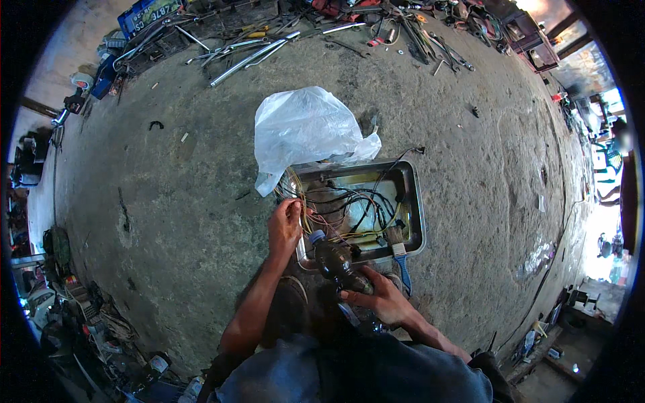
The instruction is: Clean and inspect a motorcycle wiring harness using a brush and liquid cleaner in a metal tray.
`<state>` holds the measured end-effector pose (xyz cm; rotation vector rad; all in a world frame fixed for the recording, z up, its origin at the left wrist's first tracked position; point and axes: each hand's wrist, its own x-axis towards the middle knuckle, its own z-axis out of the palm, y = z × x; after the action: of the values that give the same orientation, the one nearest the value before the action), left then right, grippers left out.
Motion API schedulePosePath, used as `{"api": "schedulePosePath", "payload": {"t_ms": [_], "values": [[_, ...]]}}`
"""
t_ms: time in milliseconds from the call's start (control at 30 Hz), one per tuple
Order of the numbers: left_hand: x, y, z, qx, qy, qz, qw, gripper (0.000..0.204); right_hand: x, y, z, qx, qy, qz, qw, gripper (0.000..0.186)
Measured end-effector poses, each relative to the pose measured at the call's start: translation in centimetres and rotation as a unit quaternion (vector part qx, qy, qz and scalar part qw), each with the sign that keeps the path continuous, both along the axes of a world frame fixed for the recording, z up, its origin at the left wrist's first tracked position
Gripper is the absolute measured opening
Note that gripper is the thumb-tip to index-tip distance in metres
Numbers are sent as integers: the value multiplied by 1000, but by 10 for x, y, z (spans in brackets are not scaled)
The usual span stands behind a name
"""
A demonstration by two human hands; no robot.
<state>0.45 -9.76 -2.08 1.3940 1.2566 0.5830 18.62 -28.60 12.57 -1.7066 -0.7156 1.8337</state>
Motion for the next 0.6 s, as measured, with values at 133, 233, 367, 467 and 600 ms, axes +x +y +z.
{"api": "schedulePosePath", "payload": {"t_ms": [133, 233, 367, 467, 600], "values": [[-2, 3, 7, -32, -13, -24, 999, 37, -1, -2, -6, -1, -5, -4, 1000, 81], [-5, 1, 4, 22, -12, -53, 998, 33, -2, -5, -5, -39, 4, -1, 999, 83], [0, -2, 9, -51, -23, -64, 996, 30, 0, -22, -13, -58, 9, 4, 998, 82], [-6, 2, 5, -83, -52, -74, 992, 28, -3, -25, -11, -78, 6, 12, 997, 78], [-14, -3, -4, -85, -129, -87, 984, 30, 0, -27, -11, -116, 59, 8, 991, 78]]}}
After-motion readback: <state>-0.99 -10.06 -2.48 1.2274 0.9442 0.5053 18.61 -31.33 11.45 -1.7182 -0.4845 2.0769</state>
